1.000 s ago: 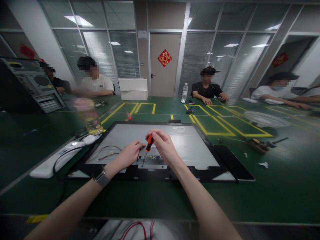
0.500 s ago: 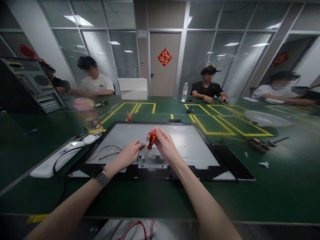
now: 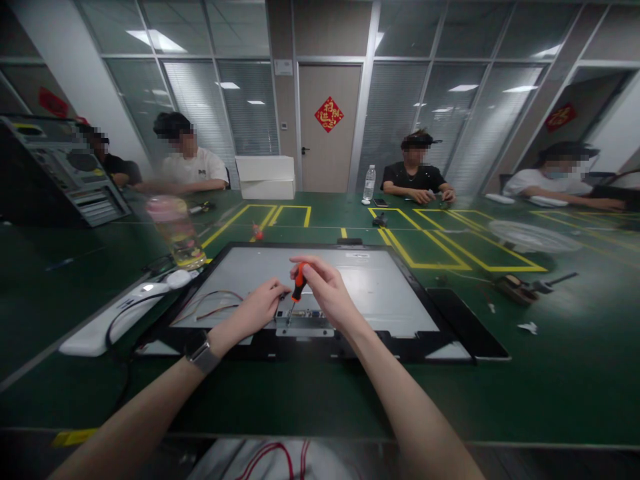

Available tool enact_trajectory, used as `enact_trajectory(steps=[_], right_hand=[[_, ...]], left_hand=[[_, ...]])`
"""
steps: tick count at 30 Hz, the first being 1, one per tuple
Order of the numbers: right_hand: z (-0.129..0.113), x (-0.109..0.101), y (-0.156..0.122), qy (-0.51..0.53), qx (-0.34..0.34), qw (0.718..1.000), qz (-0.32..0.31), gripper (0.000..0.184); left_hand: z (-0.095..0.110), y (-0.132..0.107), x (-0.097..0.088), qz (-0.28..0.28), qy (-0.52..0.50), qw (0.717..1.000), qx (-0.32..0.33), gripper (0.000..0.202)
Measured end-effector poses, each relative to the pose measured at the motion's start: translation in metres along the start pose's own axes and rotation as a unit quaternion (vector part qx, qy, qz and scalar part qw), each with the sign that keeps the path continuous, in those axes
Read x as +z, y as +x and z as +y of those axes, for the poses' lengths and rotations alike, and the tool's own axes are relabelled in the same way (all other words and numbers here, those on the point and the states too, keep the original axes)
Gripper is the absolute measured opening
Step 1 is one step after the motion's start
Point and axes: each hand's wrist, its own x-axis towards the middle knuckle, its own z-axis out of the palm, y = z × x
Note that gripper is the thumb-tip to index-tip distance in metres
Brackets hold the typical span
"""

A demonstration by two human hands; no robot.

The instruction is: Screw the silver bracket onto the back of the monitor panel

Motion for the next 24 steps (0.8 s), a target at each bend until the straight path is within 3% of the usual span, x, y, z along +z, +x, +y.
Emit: enact_trajectory(steps=[5, 12, 19, 24], right_hand=[[0.0005, 0.0018, 0.0011, 0.057, -0.001, 0.998, -0.007, 0.018], [0.0037, -0.0010, 0.0014, 0.017, -0.012, 0.999, 0.025, 0.020], [0.0024, 0.0009, 0.0013, 0.081, 0.004, 0.997, -0.015, 0.018], [0.0052, -0.0017, 0.0022, 0.084, -0.001, 0.996, 0.018, 0.015]], left_hand=[[-0.0046, 0.0000, 0.0045, 0.012, -0.005, 1.000, 0.007, 0.037], [-0.0015, -0.0004, 0.0015, 0.004, -0.002, 1.000, 0.001, 0.039], [0.0005, 0.0001, 0.0005, 0.001, 0.007, 1.000, -0.007, 0.037], [0.0004, -0.0003, 0.0004, 0.002, 0.005, 1.000, -0.003, 0.039]])
